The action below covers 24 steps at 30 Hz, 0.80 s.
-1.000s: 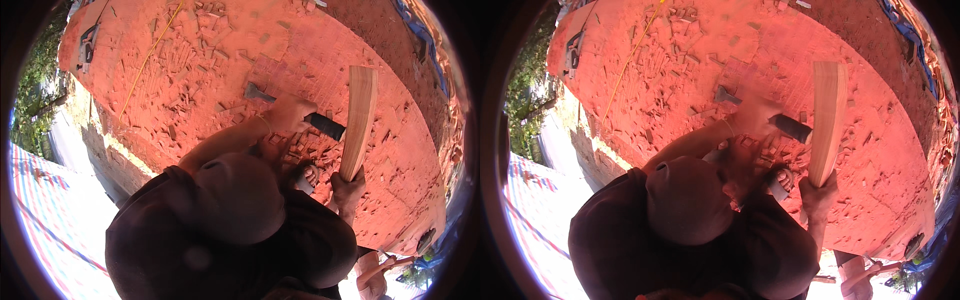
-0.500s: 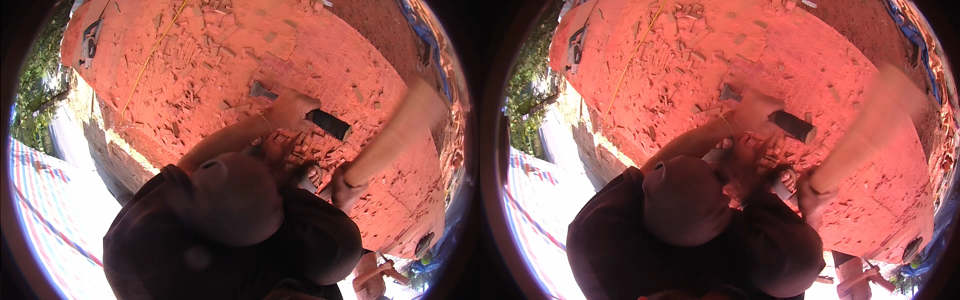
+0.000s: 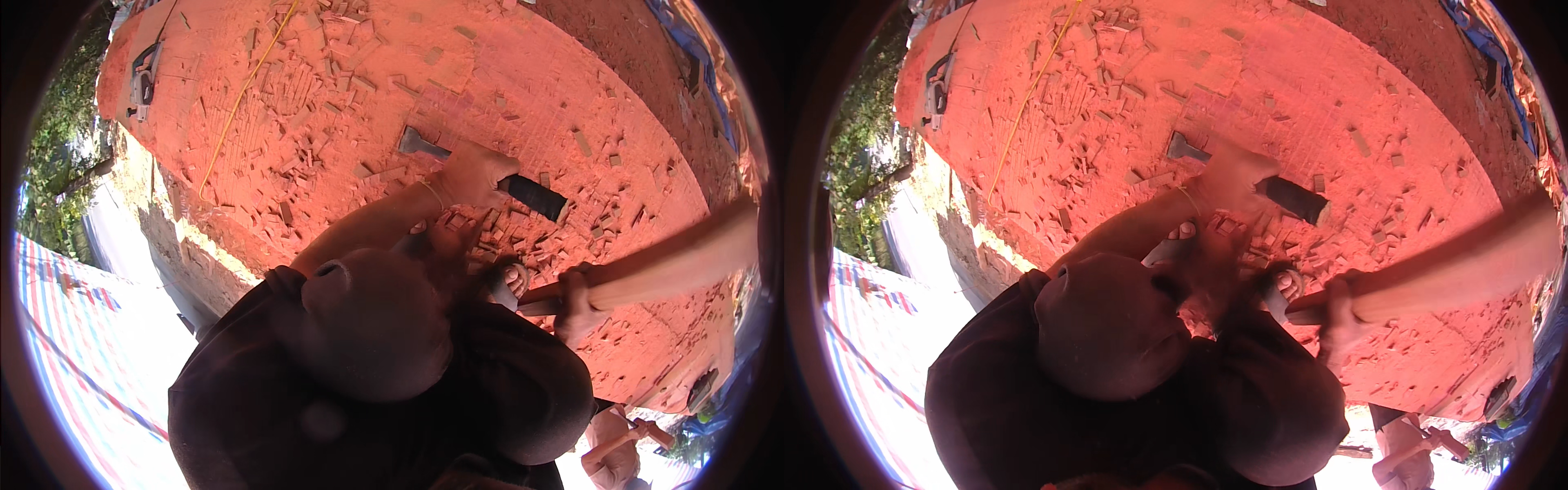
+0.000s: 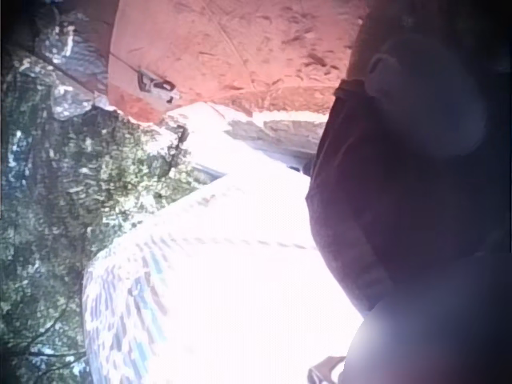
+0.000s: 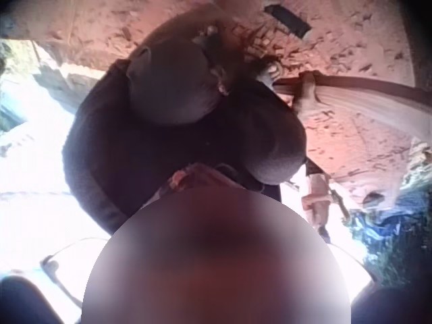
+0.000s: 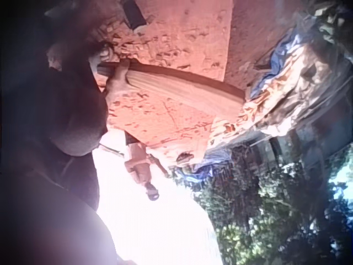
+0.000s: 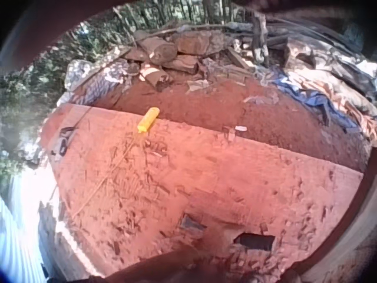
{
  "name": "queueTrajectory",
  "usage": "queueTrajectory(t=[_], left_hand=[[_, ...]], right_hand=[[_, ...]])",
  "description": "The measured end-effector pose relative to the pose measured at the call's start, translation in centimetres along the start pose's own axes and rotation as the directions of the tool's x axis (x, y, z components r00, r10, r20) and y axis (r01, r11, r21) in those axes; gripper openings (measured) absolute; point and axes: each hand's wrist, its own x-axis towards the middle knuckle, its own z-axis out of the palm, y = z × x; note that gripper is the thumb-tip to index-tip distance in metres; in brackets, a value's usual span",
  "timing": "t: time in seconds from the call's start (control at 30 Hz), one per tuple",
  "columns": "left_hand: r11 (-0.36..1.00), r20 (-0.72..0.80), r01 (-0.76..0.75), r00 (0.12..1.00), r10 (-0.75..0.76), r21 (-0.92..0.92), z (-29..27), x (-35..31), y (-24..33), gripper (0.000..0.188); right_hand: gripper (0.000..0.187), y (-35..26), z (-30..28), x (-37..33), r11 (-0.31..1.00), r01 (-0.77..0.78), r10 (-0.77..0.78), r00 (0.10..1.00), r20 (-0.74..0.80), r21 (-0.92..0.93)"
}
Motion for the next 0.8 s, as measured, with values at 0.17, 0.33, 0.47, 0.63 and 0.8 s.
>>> queueTrajectory(t=[0.17, 0.33, 0.47, 0.63, 0.8], left_hand=[[0.999, 0.090, -0.036, 0.995, 0.033, 0.034, -1.1, -0.4, -0.5, 0.028], [0.997, 0.133, -0.070, 0.988, 0.073, -0.024, -1.5, -2.1, 0.1, 0.029], [0.994, 0.032, -0.111, 0.993, 0.111, 0.010, -1.2, -1.1, 0.3, 0.025], [1.000, -0.123, 0.024, 0.992, -0.023, 0.008, -1.6, 1.7, -0.6, 0.022], [0.999, -0.086, 0.015, 0.996, -0.019, -0.043, -2.6, 0.8, 0.1, 0.025]], right_hand=[[0.030, 10.2, -2.6, -0.7, 0.993, -0.111, 0.121, 0.944, 0.309, -0.050], [0.015, 7.0, -9.1, 1.2, 0.977, 0.156, -0.136, 0.981, 0.139, -0.144], [0.018, 3.5, -12.5, 3.4, 0.955, 0.296, -0.296, 0.955, -0.001, 0.005], [0.032, -4.7, -12.3, 4.8, 0.835, 0.435, -0.372, 0.897, -0.237, 0.336], [0.027, -0.8, -1.1, 1.3, 0.903, 0.188, -0.192, 0.981, -0.028, 0.387]])
